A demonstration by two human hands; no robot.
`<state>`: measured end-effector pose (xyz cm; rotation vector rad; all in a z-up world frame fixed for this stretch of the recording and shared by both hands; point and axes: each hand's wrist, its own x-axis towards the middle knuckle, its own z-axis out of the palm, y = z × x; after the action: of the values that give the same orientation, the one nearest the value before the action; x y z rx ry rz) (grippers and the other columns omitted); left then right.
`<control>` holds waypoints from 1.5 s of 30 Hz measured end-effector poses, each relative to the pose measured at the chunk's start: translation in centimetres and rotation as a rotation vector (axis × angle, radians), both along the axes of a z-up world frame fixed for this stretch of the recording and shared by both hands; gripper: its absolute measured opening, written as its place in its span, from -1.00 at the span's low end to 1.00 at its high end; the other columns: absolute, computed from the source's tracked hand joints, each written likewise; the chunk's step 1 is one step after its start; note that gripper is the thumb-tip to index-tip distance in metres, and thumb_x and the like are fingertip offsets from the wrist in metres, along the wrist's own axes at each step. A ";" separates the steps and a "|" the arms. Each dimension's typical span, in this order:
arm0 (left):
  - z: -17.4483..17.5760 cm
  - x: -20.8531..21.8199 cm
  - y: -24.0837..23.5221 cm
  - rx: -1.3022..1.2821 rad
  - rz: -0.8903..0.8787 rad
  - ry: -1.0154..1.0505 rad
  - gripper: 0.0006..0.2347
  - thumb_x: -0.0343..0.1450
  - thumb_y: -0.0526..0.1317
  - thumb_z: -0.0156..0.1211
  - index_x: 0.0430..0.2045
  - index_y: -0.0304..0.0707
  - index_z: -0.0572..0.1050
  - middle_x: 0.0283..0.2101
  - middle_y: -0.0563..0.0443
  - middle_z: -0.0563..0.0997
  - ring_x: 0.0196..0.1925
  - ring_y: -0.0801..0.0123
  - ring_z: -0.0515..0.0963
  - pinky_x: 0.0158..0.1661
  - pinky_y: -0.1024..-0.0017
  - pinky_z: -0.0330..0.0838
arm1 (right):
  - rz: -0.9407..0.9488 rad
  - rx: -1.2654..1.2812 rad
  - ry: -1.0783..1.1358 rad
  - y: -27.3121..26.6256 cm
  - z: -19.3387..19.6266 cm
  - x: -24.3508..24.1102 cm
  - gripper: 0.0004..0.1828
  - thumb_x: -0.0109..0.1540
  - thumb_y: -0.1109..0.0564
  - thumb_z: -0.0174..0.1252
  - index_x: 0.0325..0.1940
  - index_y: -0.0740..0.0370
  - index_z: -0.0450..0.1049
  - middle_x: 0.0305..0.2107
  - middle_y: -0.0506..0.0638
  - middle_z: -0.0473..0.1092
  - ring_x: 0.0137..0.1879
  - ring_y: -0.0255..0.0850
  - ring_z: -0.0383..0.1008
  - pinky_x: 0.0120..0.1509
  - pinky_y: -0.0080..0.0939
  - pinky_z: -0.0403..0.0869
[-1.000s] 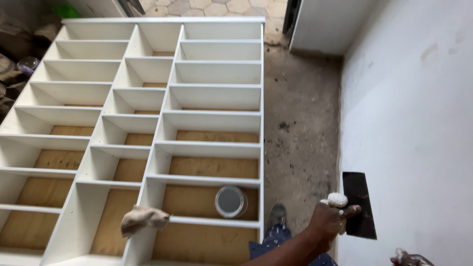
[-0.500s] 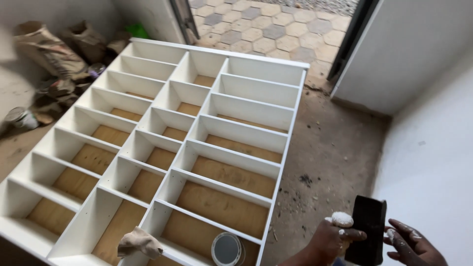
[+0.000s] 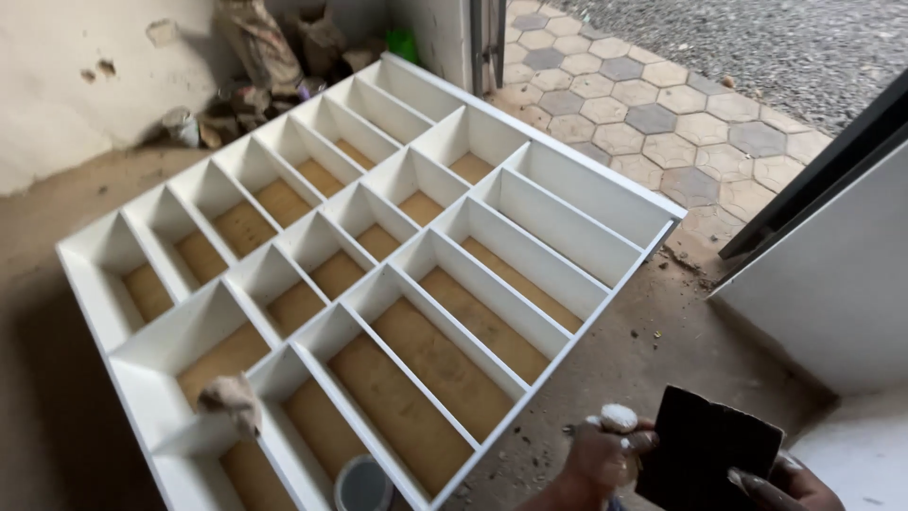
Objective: Applying white wood filler to the joints of a shelving unit and smoothing it with a putty knife.
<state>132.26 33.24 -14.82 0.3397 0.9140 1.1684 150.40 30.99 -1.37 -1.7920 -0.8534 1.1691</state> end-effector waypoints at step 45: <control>9.1 0.1 45.3 -0.182 0.328 0.013 -0.94 0.35 -0.46 0.43 -0.47 -0.57 0.68 -0.61 -0.23 0.54 -0.67 0.23 0.44 -0.59 0.38 0.26 | 0.307 -0.200 0.149 52.0 -0.3 2.1 -0.69 0.20 0.33 0.28 -0.01 0.62 0.64 -0.26 0.43 0.62 -0.15 0.22 0.62 -0.01 0.16 0.58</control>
<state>132.34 78.58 -5.75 0.0493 1.1067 1.3702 152.50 82.96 -1.72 -1.7434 -0.9749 1.6144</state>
